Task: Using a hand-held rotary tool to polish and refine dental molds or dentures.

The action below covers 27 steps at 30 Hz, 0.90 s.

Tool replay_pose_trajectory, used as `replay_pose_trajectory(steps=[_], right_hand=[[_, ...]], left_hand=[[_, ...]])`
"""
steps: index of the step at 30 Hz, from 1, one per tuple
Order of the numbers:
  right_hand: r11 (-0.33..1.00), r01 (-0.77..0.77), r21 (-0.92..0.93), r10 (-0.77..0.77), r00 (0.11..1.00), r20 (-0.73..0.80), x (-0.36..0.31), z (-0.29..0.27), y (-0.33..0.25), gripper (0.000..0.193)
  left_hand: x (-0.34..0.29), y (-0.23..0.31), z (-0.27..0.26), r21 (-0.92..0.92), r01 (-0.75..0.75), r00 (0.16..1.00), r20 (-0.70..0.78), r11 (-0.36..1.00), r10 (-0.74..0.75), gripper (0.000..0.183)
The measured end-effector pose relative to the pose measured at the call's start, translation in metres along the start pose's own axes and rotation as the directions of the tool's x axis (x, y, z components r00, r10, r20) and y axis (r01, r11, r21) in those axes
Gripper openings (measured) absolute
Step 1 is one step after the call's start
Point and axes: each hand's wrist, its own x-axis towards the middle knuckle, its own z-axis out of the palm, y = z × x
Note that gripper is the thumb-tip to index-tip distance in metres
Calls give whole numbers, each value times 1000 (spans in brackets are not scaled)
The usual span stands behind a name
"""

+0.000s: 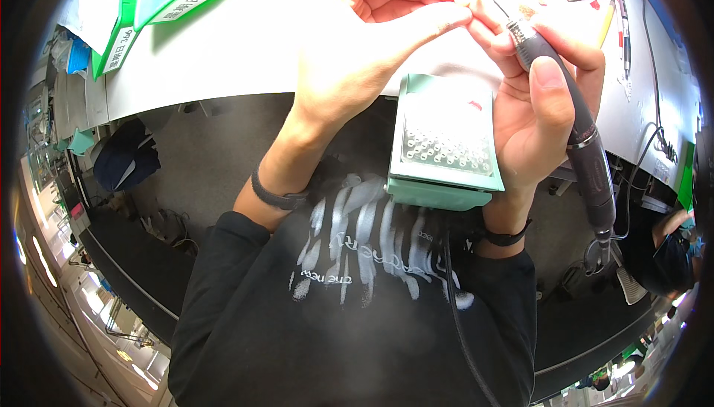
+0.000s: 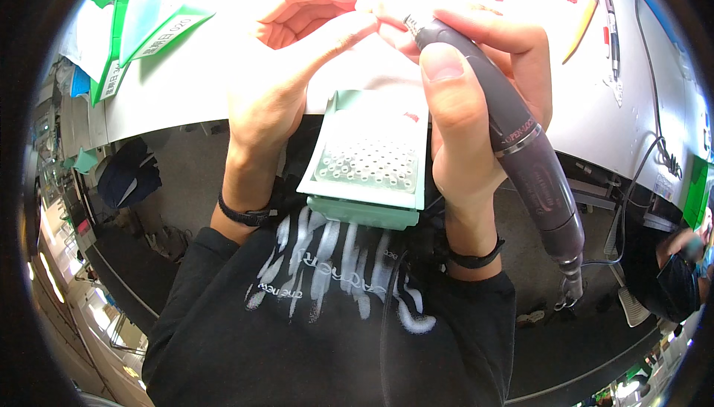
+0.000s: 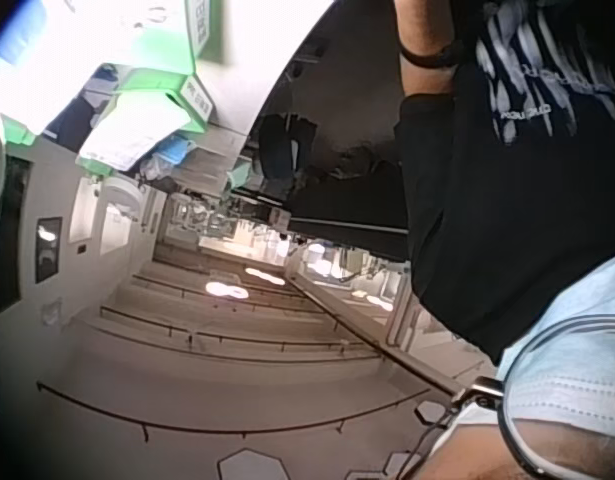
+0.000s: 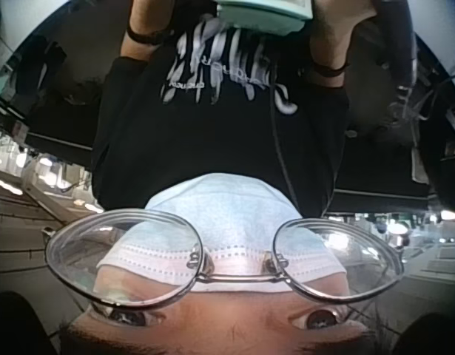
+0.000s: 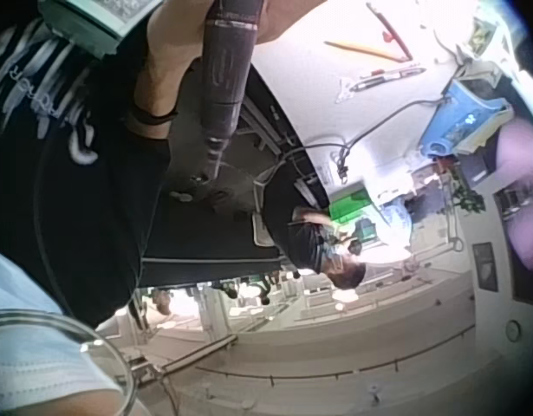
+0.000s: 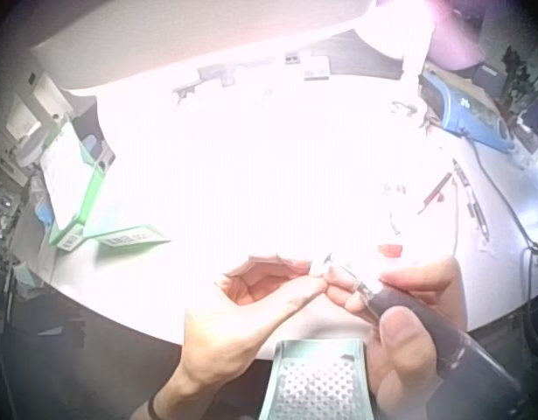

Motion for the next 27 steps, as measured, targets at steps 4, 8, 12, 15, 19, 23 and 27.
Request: replay_pose_trajectory(steps=[4, 8, 12, 15, 19, 23, 27], right_hand=[[991, -100, -90, 111, 986, 128, -2, -7, -8, 29], [993, -35, -117, 56, 981, 184, -1, -5, -9, 29], [989, -54, -137, 81, 976, 203, -1, -5, -11, 29], [994, -23, -103, 43, 980, 192, -1, -6, -7, 29], [989, -60, -137, 89, 972, 215, -2, -6, -10, 28], [993, -51, -104, 68, 983, 171, -2, -6, -8, 28], [989, -117, -95, 128, 984, 121, -1, -7, -8, 27]], left_hand=[[-1, -1, -2, -24, 15, 1000, 5, 1000, -15, 27], [-1, -4, -3, -67, -15, 1000, -6, 998, 15, 27], [-2, -3, -3, -27, 5, 1000, 2, 1000, -5, 27], [-1, -2, -2, -29, 7, 1000, -11, 1000, -8, 27], [-1, -2, -3, -31, 33, 999, -8, 999, -33, 26], [0, 0, -3, 4, 2, 1000, 14, 1000, -2, 25], [2, 4, 0, 24, -24, 999, 43, 999, 23, 24]])
